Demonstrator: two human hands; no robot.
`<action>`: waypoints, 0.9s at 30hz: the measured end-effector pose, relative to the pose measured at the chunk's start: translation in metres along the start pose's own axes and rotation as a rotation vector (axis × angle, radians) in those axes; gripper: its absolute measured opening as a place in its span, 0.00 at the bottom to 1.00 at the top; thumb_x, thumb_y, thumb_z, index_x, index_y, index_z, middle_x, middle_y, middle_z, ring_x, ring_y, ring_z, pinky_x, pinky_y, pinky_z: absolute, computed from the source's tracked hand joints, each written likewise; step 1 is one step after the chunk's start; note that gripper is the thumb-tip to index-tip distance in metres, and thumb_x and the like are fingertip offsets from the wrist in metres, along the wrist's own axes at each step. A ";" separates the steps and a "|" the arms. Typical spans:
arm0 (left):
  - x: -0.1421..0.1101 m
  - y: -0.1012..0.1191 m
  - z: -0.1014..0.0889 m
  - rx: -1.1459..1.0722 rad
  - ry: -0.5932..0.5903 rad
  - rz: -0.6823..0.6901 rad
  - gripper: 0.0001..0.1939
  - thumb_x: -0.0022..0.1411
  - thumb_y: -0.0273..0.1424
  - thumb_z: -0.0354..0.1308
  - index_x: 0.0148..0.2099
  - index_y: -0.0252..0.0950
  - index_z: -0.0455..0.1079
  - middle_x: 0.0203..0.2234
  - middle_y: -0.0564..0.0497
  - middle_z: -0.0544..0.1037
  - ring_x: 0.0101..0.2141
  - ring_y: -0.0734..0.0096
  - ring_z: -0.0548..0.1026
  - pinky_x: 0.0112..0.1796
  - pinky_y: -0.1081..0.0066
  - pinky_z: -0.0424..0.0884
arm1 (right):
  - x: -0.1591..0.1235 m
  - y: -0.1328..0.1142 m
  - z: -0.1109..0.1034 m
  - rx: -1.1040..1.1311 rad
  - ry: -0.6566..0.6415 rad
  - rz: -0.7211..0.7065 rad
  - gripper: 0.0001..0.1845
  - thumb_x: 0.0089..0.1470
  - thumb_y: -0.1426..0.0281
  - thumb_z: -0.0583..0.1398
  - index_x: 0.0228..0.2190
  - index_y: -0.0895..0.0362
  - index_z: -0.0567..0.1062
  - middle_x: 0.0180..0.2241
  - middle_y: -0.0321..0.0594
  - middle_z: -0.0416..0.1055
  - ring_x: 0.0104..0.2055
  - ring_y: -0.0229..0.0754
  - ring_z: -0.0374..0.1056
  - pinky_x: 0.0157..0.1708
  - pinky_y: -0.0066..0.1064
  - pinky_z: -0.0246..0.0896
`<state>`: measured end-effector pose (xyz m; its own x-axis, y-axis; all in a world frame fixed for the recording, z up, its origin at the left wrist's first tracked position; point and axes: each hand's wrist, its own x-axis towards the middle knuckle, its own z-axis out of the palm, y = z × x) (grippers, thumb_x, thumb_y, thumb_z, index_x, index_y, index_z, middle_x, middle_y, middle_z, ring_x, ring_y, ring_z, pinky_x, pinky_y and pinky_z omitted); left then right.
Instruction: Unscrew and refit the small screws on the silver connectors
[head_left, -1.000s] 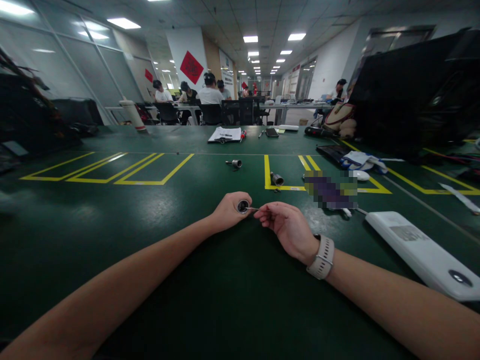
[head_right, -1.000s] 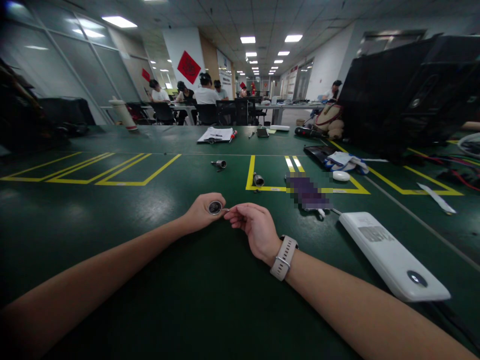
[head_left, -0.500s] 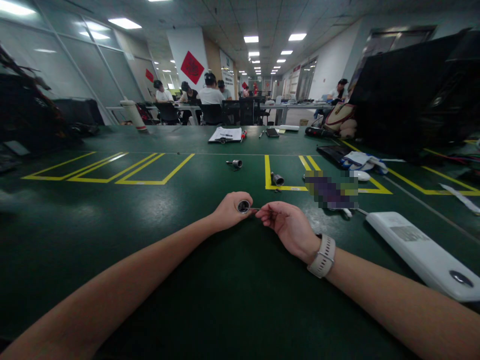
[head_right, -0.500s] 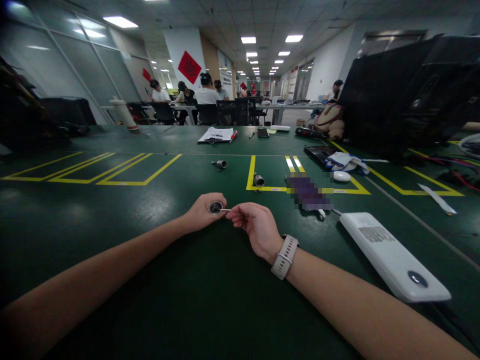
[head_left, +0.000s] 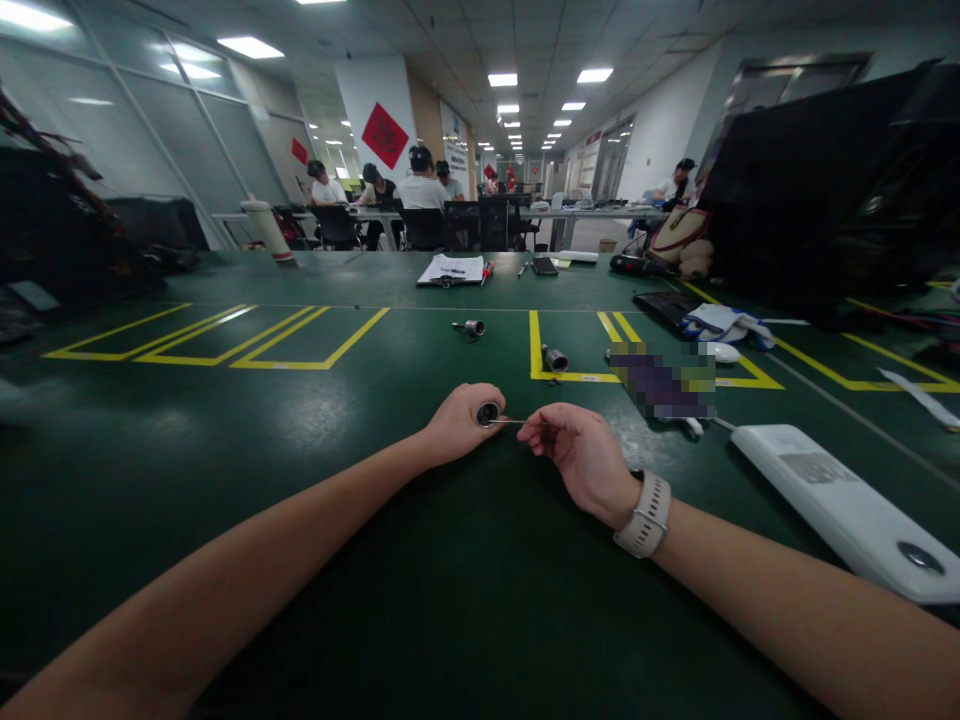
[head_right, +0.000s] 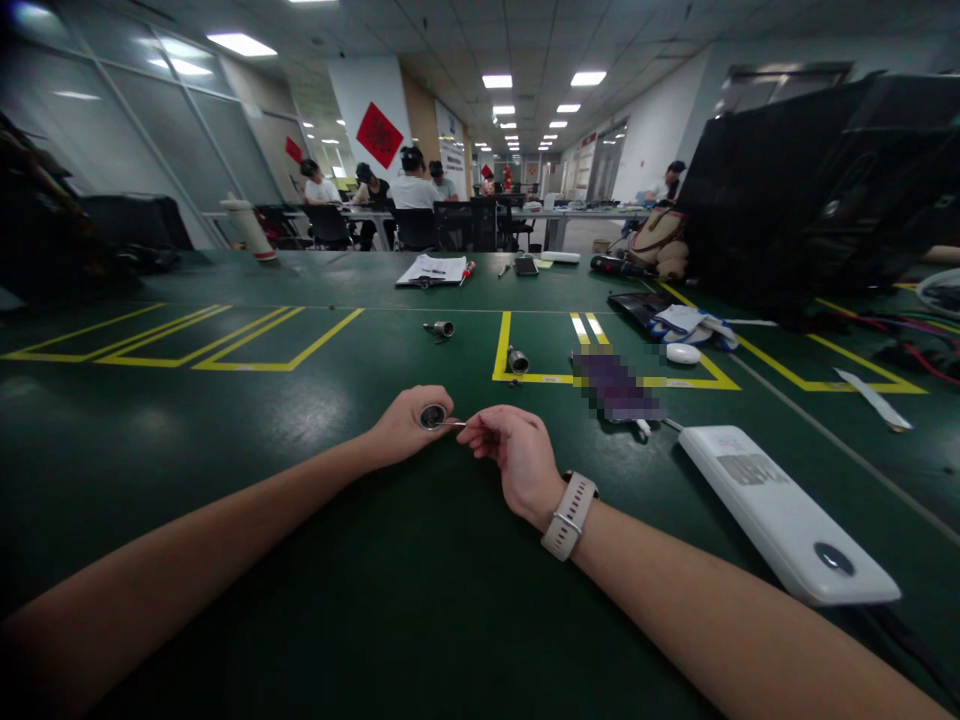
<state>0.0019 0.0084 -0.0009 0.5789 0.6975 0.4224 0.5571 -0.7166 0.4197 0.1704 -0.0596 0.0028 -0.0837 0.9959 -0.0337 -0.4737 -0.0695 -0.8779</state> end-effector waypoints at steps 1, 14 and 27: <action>0.000 -0.001 0.000 0.017 -0.001 -0.001 0.07 0.52 0.29 0.58 0.26 0.34 0.63 0.21 0.56 0.66 0.24 0.75 0.65 0.30 0.72 0.60 | 0.000 0.000 0.000 -0.010 0.008 -0.011 0.07 0.41 0.71 0.58 0.18 0.60 0.75 0.20 0.40 0.72 0.23 0.37 0.62 0.26 0.31 0.53; 0.001 -0.013 -0.005 0.050 -0.013 -0.126 0.07 0.52 0.29 0.58 0.26 0.35 0.62 0.21 0.57 0.65 0.24 0.75 0.64 0.26 0.74 0.59 | 0.000 -0.001 0.000 -0.069 0.033 -0.023 0.07 0.42 0.70 0.59 0.18 0.59 0.74 0.20 0.39 0.72 0.23 0.36 0.62 0.25 0.30 0.53; 0.000 -0.009 -0.003 0.131 -0.020 -0.070 0.06 0.53 0.29 0.57 0.26 0.34 0.63 0.22 0.55 0.67 0.25 0.73 0.66 0.27 0.73 0.59 | -0.007 0.000 0.007 -0.627 -0.166 -0.245 0.09 0.53 0.68 0.57 0.34 0.55 0.77 0.34 0.38 0.72 0.36 0.40 0.65 0.37 0.35 0.60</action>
<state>-0.0054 0.0150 -0.0021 0.5468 0.7463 0.3796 0.6687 -0.6621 0.3383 0.1644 -0.0675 0.0061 -0.1952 0.9533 0.2306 0.0955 0.2525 -0.9629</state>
